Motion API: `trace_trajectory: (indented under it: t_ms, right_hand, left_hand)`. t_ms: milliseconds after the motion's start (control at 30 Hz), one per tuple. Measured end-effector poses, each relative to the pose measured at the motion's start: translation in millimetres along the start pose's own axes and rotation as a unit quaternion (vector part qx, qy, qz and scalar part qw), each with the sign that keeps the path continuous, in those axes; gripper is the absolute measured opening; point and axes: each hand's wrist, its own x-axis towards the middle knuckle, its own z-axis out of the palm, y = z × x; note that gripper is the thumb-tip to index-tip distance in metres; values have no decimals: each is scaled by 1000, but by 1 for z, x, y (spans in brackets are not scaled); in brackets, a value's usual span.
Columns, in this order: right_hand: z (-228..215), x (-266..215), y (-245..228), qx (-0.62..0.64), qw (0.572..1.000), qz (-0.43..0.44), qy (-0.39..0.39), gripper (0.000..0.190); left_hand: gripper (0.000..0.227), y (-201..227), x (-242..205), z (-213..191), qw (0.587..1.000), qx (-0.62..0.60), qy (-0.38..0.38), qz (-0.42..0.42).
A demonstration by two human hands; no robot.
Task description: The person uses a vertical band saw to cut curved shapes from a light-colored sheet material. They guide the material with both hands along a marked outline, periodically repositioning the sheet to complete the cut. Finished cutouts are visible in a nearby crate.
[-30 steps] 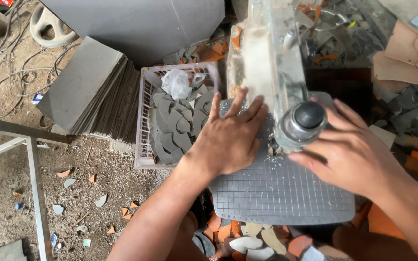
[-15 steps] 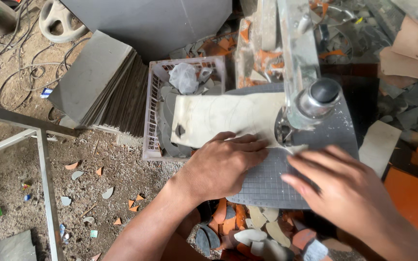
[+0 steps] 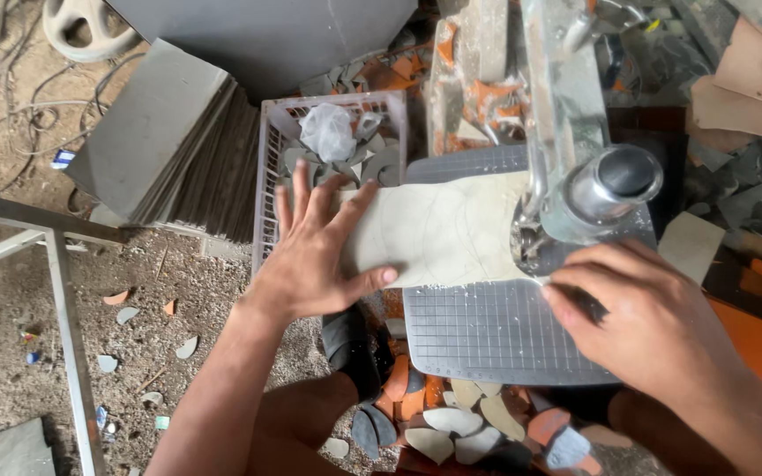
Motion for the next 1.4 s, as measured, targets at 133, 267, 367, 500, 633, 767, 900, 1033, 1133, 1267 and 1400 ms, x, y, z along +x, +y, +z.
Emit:
trace_trajectory:
  t_ms: [133,267,367,500,633,767,900,1033,1133,1267,1400]
  right_hand:
    - [4,4,12,-23,993,71,-88,25]
    - [3,9,26,-14,992,81,-98,26]
    - [3,11,28,14,998,38,-53,30]
    - [7,11,31,20,998,43,-44,29]
    - [11,14,32,67,997,3,-25,22]
    - [13,13,32,81,996,3,-23,23]
    - [17,10,38,93,995,-24,-12,22]
    - [24,4,48,74,995,32,-52,32]
    - [29,3,55,-82,975,120,-169,45]
    - [33,10,57,2,987,87,-135,19]
    - [31,22,54,111,994,-14,3,7]
  left_hand:
    - [90,5,-25,-9,994,-34,1,104]
    - [68,14,-40,4,984,-51,46,165]
    - [38,11,-46,14,972,27,123,200]
    - [55,12,-50,14,979,-59,53,186]
    - [62,10,-45,9,969,-96,57,218]
    - [51,1,-31,10,969,-89,56,224]
    - [45,-3,-23,12,969,-94,59,220]
    - [41,-1,-24,13,973,-78,54,209]
    - [40,3,-25,11,977,-67,49,194]
    - [49,13,-31,9,980,-38,48,189]
    - [54,28,-38,12,982,-18,64,178]
